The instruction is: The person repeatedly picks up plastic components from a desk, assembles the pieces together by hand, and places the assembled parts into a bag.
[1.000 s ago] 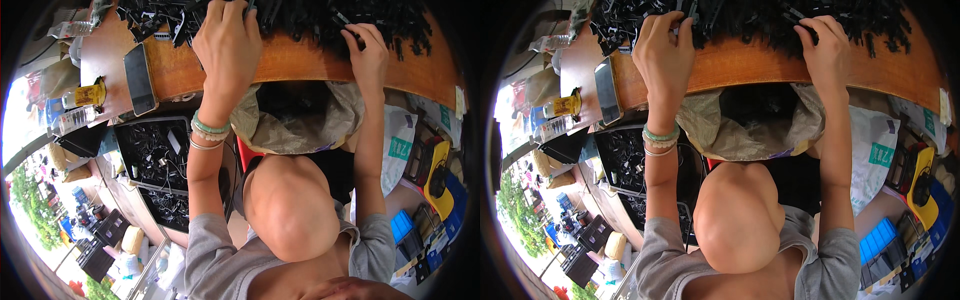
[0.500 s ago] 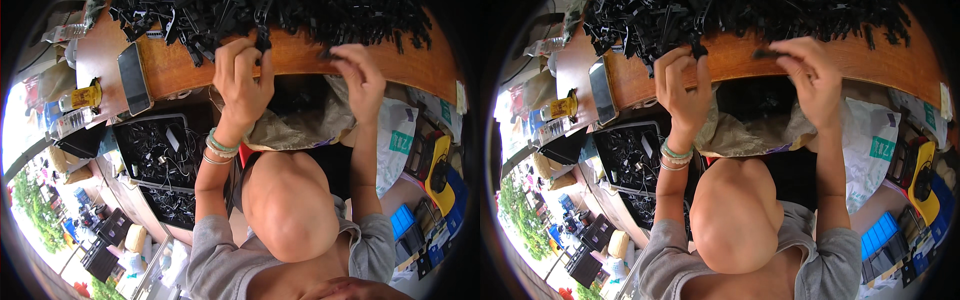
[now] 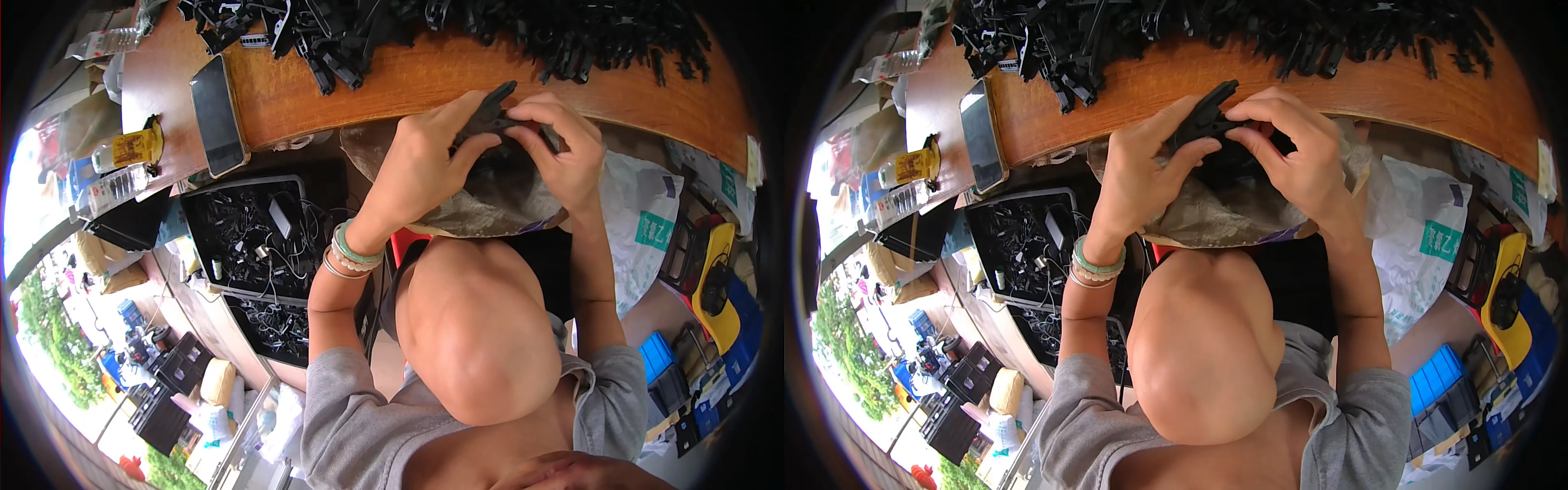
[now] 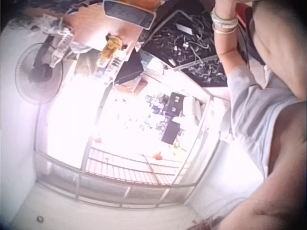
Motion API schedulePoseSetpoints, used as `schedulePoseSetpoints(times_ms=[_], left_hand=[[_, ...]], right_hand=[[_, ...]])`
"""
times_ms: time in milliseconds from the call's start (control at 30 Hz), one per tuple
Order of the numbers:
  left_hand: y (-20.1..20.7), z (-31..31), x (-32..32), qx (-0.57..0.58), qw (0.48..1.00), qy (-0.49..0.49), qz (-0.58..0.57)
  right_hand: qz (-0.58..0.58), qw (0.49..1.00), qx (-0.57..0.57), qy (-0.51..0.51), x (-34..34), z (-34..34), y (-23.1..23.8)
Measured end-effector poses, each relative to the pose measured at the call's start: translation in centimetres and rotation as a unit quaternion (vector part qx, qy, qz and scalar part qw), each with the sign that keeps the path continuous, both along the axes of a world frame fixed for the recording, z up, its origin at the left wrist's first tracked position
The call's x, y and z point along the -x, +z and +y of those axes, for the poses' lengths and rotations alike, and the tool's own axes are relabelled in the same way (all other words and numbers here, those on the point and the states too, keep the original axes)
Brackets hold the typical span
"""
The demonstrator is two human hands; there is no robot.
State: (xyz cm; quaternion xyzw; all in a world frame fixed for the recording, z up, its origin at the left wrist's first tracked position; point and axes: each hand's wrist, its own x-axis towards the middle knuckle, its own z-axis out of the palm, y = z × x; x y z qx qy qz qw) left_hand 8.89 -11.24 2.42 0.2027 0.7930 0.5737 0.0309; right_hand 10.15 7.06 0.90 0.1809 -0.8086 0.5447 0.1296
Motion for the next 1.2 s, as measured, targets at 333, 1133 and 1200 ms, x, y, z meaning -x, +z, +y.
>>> schedulePoseSetpoints(times_ms=[333,1133,1200], left_hand=[[0.1,-0.7,-0.4,0.022,0.999,-0.014,-0.03],[0.2,-0.4,5.7,0.12,0.954,0.109,0.251],[0.5,0.4,7.5,0.156,0.924,0.183,0.298]], right_hand=[[0.06,0.997,-0.038,-0.024,0.5,-0.3,1.5],[0.104,0.944,-0.272,-0.158,3.1,3.5,-0.6],[0.137,0.919,-0.336,-0.154,3.4,3.4,-0.7]])
